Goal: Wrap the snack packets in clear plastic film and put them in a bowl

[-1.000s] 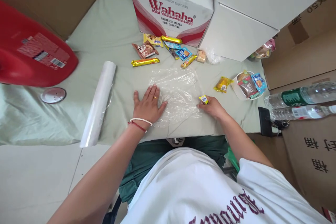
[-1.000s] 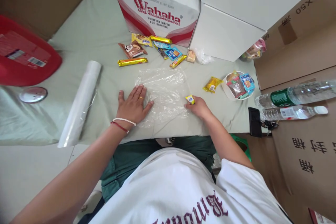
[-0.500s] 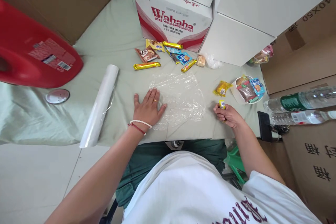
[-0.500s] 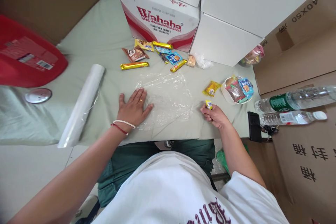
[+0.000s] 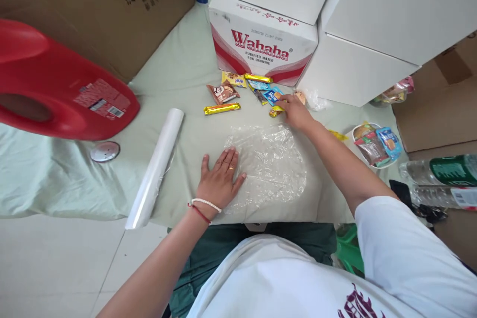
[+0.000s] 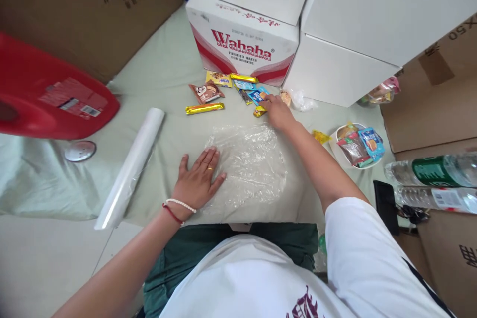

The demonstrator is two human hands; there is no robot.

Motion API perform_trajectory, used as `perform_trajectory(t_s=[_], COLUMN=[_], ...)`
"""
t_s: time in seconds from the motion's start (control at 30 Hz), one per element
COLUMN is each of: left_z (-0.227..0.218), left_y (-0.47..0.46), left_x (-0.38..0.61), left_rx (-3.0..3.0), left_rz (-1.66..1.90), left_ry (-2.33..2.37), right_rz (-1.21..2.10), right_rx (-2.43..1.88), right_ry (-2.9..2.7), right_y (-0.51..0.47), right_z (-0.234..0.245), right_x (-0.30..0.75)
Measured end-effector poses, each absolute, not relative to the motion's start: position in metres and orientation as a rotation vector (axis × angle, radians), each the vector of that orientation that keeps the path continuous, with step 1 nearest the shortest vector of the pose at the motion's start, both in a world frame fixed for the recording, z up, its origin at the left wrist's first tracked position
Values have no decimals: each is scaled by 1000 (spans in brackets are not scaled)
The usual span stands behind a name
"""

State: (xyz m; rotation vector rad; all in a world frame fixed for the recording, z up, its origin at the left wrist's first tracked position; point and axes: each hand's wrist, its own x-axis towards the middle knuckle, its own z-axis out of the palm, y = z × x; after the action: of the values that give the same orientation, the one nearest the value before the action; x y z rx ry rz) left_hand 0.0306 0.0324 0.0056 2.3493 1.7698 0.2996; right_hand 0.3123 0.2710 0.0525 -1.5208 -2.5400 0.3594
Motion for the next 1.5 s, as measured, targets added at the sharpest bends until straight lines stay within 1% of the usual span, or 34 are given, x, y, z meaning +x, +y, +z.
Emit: perform_trajectory(t_s=[0.17,0.23,0.37,0.5,0.6,0.67,0.77,0.87,0.93,1.03,1.1,1.2,1.37,1.5], left_z=[6,6,4,5,6,7,8,7,6,5,4,2,0,0], left_y=[32,32,32,33,33,32,32,32,32,33,33,33,33,34], left_x=[27,26,25,25,26,27,28,29,29,30,31,32,33,33], left_rx=[2360,2369,2386,2393,2366,2345,2314,2301,2307,2320,2326,2326,2327,2325], left_rz=[309,328,367,399,398,395,387,375,369,362,363,365,362,356], left_ry=[1754,1741,1726,1736,1736,1732,1729,1727,1727,1737,1749,1772,1780,1796], right_rz=[110,127,276,231,194,160,110,165,346,676,756,689,468,371], right_rx=[-1663,-1721,-1883,-2001,-2081,-2103,-2126,-2039,-1855,-1459,-1296,-1286,-1406,-1227], right_ry=[-2798,-2745,-2426,-2401,-2418,-2423,-2464,-2535,-2647,-2903,-3029,-3049,-2881,-2985], right_y=[287,289,303,325,330,324,299,256,219,164,139,126,127,114], right_z=[57,66,77,66,58,61,80,106,117,115,106,96,100,85], right_x=[306,308,280,219,192,195,224,261,277,280,274,266,262,256])
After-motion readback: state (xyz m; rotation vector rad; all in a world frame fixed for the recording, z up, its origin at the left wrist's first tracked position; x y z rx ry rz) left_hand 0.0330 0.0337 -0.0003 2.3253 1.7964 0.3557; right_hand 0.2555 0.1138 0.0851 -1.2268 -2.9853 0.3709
